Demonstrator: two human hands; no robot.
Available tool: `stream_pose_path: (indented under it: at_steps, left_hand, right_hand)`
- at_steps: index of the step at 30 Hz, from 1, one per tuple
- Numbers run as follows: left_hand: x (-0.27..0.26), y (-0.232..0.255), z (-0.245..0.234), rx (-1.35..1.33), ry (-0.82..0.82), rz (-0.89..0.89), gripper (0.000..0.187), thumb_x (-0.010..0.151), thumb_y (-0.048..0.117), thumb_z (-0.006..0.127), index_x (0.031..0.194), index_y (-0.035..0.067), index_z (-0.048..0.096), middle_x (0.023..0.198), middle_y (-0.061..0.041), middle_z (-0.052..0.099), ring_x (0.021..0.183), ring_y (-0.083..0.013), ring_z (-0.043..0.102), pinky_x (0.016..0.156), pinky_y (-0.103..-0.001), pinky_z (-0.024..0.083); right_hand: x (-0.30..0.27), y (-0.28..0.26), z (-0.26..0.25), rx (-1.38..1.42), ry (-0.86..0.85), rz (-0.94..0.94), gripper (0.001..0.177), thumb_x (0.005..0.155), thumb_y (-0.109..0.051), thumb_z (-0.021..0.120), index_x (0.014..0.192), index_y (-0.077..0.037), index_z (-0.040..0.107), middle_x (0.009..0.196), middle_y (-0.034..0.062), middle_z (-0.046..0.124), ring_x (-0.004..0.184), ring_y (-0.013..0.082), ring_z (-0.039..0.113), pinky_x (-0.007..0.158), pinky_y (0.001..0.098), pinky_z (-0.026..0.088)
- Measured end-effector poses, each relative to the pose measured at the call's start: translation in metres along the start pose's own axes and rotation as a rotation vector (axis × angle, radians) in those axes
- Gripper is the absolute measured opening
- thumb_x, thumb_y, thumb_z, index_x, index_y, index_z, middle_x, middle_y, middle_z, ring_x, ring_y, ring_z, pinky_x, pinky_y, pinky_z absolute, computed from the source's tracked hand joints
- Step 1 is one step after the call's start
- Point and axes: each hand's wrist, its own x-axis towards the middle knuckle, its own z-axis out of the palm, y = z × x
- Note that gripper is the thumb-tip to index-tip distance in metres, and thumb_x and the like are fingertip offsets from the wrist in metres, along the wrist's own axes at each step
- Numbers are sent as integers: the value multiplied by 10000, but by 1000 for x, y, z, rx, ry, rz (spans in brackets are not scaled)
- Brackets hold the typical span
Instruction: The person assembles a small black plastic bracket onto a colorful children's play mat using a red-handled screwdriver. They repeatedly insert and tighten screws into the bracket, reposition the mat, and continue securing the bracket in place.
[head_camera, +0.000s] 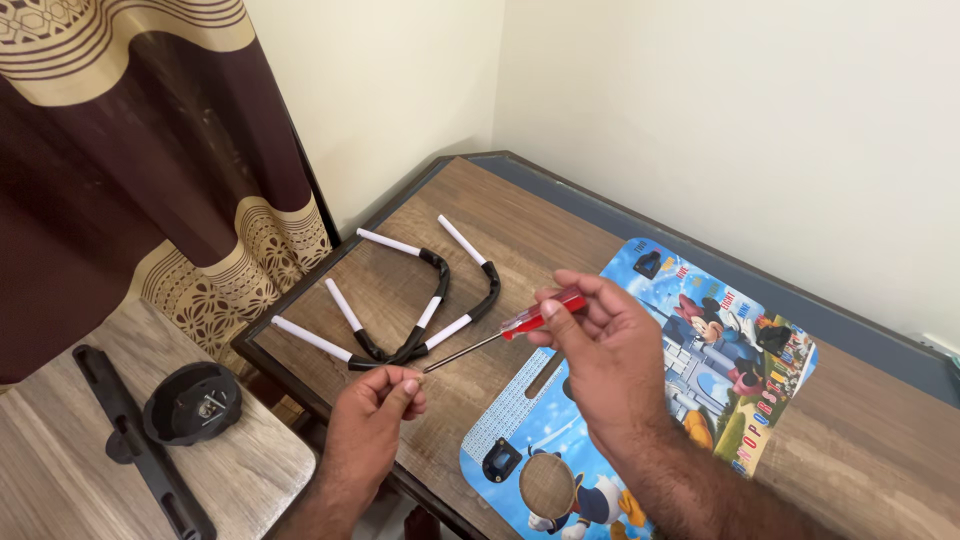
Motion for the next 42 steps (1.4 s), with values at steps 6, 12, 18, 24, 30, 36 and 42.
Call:
stream_pose_path:
  at_steps: [6,12,18,24,30,36,42]
  left_hand:
    - [-10,25,0,-49,85,58,160,967,98,652,971,-38,736,791,-63,719,733,-120,642,739,-277,542]
    - [-6,45,-15,-97,168,27,181,970,115,663,971,-53,728,796,-100,731,716,-155,671,735,-308,574]
    - [-10,61,-42,-85,268,190,109,936,53,686,989,-30,732,843,-100,736,754,-155,683,751,-312,584]
    - [-32,97,-76,425,551,87,115,944,105,698,1033,60,755,908,-75,760,863,-142,712,825,-302,592]
    - [-47,110,-98,755,629,35,159,960,155,682,1094,118,759,990,-51,765,940,-152,736,836,-334,611]
    - [-52,100,-114,938,696,-23,176,973,198,703,1118,137,783,1013,-65,794,958,-193,755,881,-337,580]
    - [-51,97,-122,990,699,-230,197,1010,227,681,1175,183,778,1016,-63,791,940,-195,776,886,-335,622]
  right_hand:
    - [0,-8,1,35,16,5,281,931,-8,646,1203,61,636,1018,148,749,875,161,744,765,306,653]
    - [-15,0,13,-60,-100,-122,286,913,0,680,1197,31,658,994,128,742,861,148,739,765,306,671]
    - [-23,2,23,-35,-231,-104,331,909,-32,684,1234,14,644,1053,86,741,906,106,726,808,283,656]
    - [-28,-2,34,-194,-309,-164,338,898,-82,722,1223,-8,667,1018,59,784,899,99,771,808,260,649]
    - [-30,-6,40,-348,-338,-90,331,873,-123,751,1193,-64,692,973,51,791,831,86,791,720,240,629]
    - [-28,-5,43,-348,-362,-121,333,871,-123,753,1191,-53,690,992,47,785,848,86,788,742,241,642]
    - [-28,-2,43,-364,-383,-122,319,875,-122,750,1179,-46,692,980,53,791,847,91,796,753,241,642]
